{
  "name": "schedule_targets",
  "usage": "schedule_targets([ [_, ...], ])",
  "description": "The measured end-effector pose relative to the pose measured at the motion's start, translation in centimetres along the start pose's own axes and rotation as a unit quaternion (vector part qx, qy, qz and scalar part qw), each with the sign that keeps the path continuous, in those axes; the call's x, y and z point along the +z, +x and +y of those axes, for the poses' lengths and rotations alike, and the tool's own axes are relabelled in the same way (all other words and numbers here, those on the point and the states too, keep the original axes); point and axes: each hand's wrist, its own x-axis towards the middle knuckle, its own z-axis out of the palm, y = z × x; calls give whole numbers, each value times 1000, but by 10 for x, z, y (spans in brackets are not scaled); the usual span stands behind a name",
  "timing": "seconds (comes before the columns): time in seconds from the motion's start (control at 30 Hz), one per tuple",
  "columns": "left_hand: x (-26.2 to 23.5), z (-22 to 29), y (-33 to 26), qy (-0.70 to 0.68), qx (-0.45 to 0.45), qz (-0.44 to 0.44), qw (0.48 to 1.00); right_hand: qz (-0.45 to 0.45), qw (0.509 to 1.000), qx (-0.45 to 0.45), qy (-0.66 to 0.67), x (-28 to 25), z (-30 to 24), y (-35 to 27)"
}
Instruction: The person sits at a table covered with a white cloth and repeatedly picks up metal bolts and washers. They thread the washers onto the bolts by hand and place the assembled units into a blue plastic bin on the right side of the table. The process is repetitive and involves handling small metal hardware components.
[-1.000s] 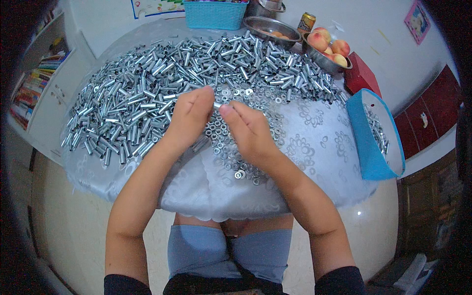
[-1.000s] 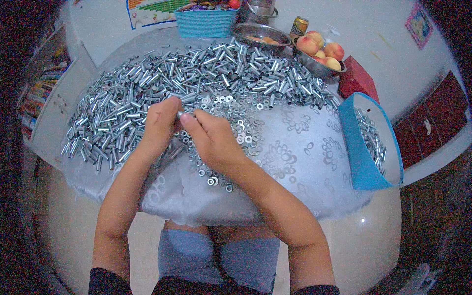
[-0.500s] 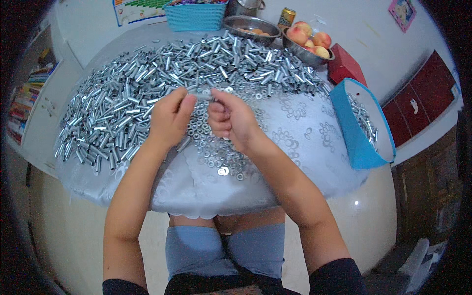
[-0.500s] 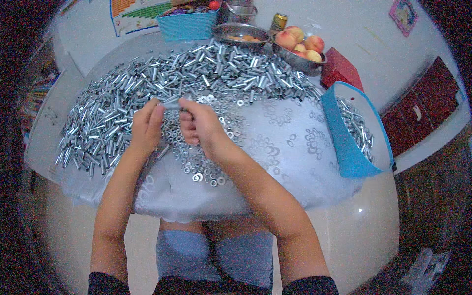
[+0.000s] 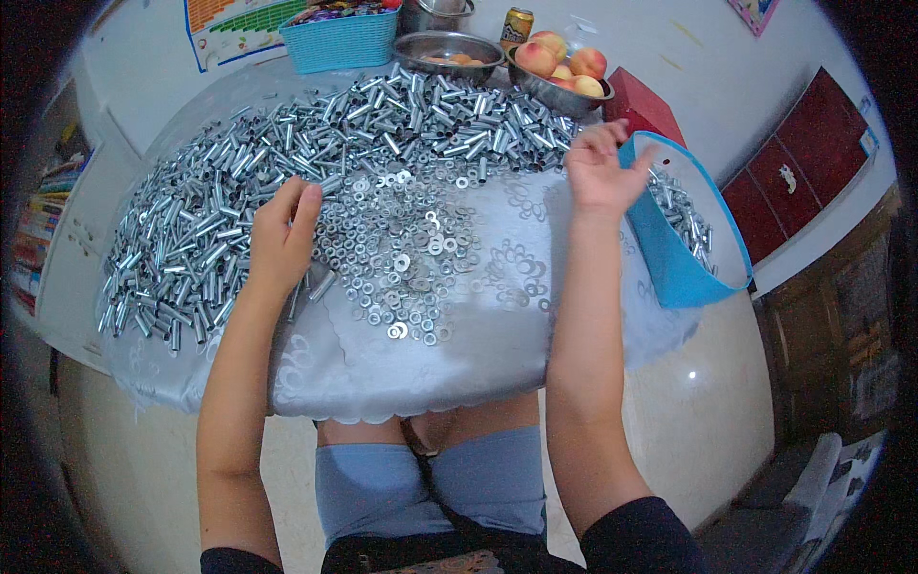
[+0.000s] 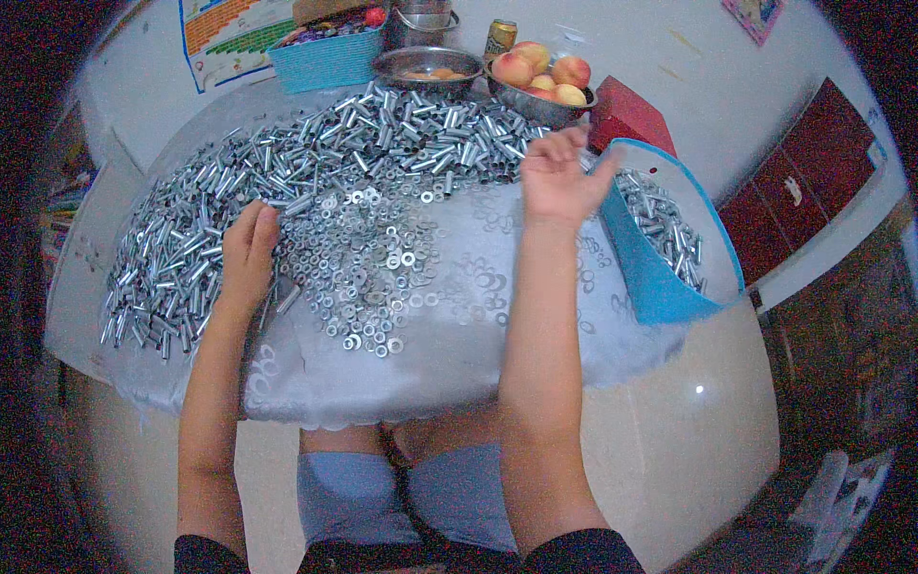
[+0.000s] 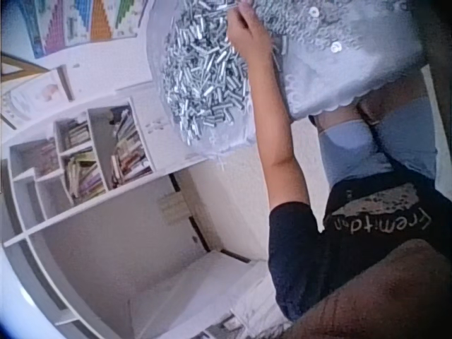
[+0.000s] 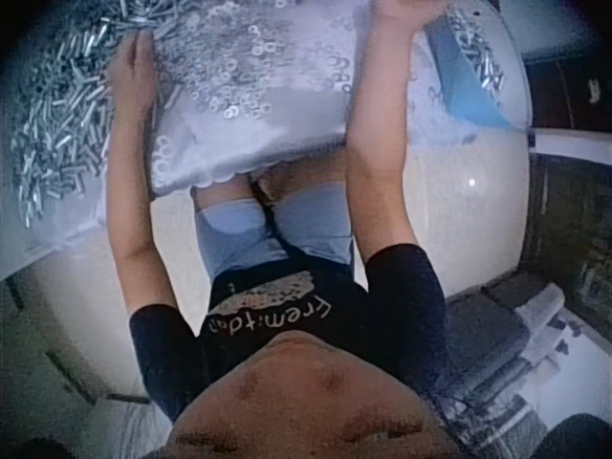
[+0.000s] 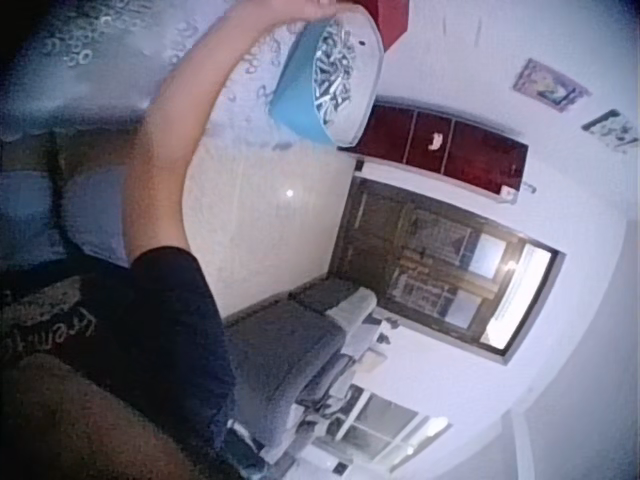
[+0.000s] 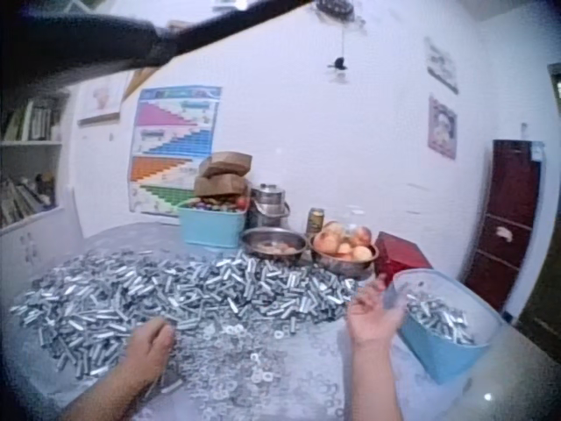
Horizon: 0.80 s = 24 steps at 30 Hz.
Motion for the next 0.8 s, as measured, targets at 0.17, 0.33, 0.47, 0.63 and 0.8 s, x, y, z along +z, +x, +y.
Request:
schedule_targets([
  [0.17, -2, -5, 6, 15, -37, 22, 999, 108, 989, 93, -37, -11, 41, -3],
  [0.33, -15, -12, 9, -1, -132, 5, 991, 179, 964, 166, -109, -12, 71, -13],
  [0.47, -21, -22, 8, 17, -117, -1, 993, 194, 948, 203, -150, -17, 91, -20],
  [0.63, -26, -12, 7, 102, -95, -15, 990, 231, 903, 301, -201, -20, 112, -35],
  [0.8, -37, -20, 8, 232, -115, -99, 961, 190, 876, 367, -249, -19, 129, -49],
])
